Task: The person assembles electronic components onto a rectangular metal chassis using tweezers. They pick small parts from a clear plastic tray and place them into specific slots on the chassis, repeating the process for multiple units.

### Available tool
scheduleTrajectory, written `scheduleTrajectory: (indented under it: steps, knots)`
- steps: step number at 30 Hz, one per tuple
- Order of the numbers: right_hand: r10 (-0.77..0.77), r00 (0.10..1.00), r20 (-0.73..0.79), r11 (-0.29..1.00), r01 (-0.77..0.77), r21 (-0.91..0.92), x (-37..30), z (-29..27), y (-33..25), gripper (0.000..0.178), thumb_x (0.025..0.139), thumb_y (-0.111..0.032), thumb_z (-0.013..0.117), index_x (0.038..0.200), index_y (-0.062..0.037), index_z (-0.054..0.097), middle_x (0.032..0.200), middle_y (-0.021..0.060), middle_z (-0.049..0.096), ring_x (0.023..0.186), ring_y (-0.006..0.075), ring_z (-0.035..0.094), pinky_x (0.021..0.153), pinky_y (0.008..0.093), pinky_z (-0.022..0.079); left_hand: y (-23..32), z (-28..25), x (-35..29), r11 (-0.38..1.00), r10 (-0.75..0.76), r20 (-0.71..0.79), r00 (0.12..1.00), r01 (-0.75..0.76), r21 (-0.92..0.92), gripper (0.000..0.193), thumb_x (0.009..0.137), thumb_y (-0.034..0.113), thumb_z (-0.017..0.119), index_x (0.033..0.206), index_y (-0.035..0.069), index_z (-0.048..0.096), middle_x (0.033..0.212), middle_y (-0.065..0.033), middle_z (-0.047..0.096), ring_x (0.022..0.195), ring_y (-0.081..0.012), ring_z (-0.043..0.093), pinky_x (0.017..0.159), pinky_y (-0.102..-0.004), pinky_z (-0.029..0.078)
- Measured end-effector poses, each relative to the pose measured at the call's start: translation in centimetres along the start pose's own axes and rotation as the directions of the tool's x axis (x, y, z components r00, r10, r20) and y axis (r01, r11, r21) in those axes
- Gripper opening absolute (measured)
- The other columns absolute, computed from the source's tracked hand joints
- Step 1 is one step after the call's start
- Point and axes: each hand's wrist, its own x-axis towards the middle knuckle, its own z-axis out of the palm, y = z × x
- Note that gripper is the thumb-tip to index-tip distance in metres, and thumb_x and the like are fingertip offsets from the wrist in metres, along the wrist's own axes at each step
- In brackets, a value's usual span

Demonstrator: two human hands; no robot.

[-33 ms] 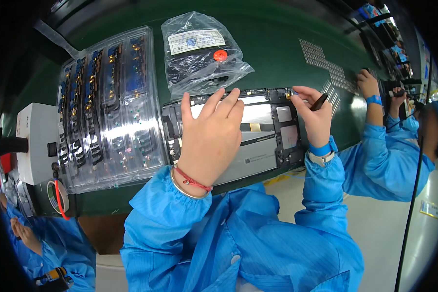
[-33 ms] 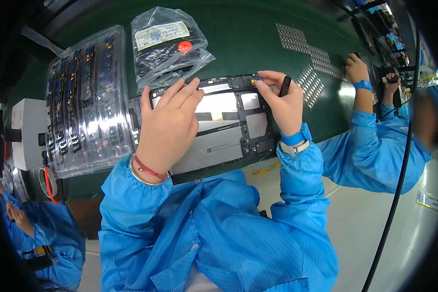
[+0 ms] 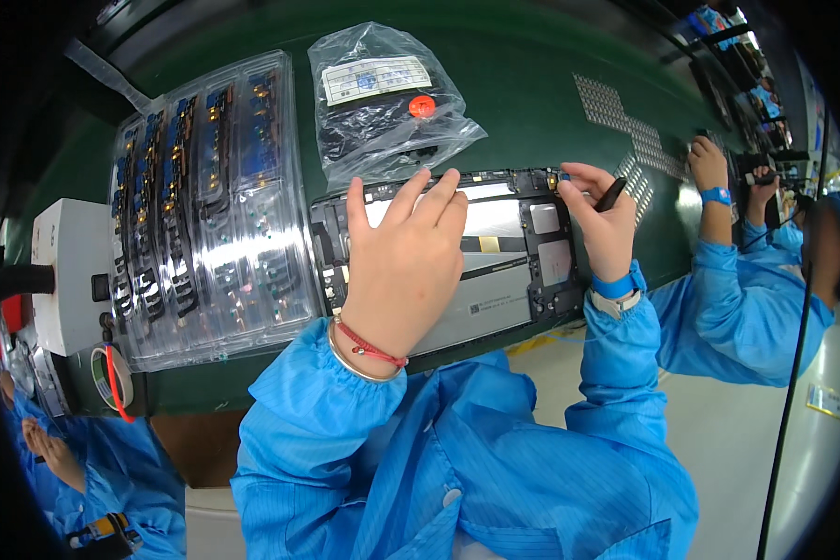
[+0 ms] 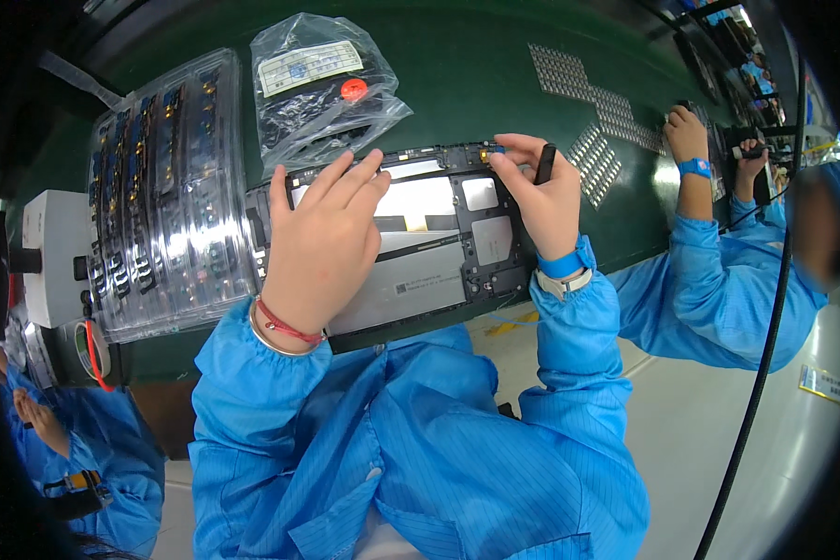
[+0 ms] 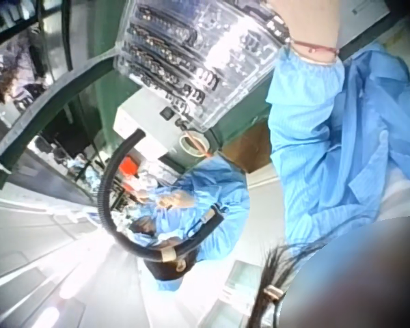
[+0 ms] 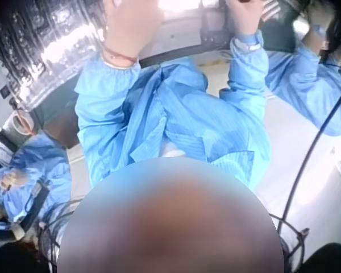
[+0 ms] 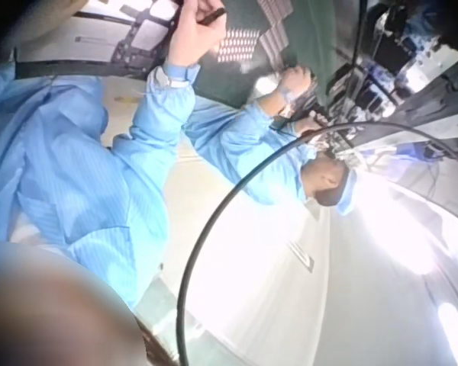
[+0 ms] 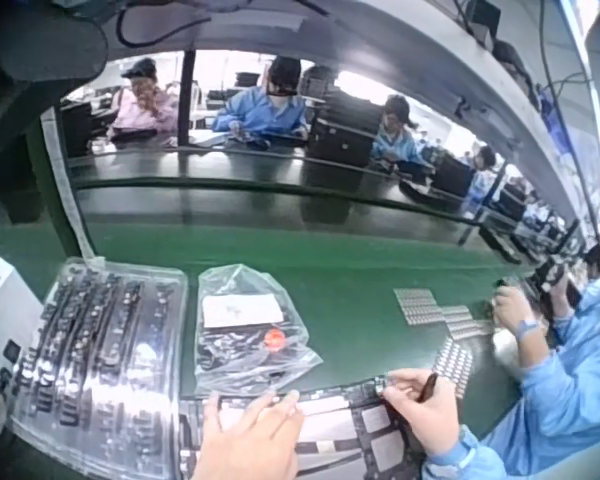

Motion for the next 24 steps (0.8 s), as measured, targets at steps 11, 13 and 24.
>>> scheduleTrajectory:
  steps: [11,13,24]
  knots:
    - [-0.212,0.977,-0.029,0.894,0.182,-0.409,-0.6,0.7,-0.4,0.025,0.072,-0.002,0.067,0.097,-0.0021,0.064,0.077,0.0087,0.065,0.067,0.0156,0.062,0.060,0.0258,0.047,0.2,0.4,0.0,0.988,0.061,-0.008,0.998,-0.059,0.144,0.033,0.073,0.009,0.057,0.106,0.009,0.059,0.121,-0.0016,0.054,0.114,-0.0198,0.047,0.096,-0.0597,0.026]
    - [-0.279,0.960,-0.013,0.854,0.242,-0.460,-0.7,0.7,-0.4,0.027,0.070,0.000,0.068,0.097,-0.0022,0.064,0.078,0.0105,0.065,0.069,0.0194,0.063,0.062,0.0279,0.049,0.3,0.3,0.1,0.979,0.087,-0.013,0.996,-0.083,0.187,0.032,0.074,0.009,0.056,0.106,0.008,0.059,0.121,-0.0020,0.054,0.115,-0.0208,0.047,0.097,-0.0599,0.026]
    - [-0.472,0.881,0.037,0.705,0.402,-0.584,-0.7,1.0,-0.4,0.022,0.070,-0.008,0.070,0.091,-0.0049,0.065,0.071,0.0081,0.061,0.064,0.0235,0.060,0.056,0.0310,0.046,0.5,-0.1,-0.1,0.939,0.205,0.020,0.979,-0.202,0.278,0.023,0.074,0.012,0.054,0.093,0.006,0.066,0.120,-0.0018,0.052,0.120,-0.0212,0.041,0.102,-0.0563,0.021]
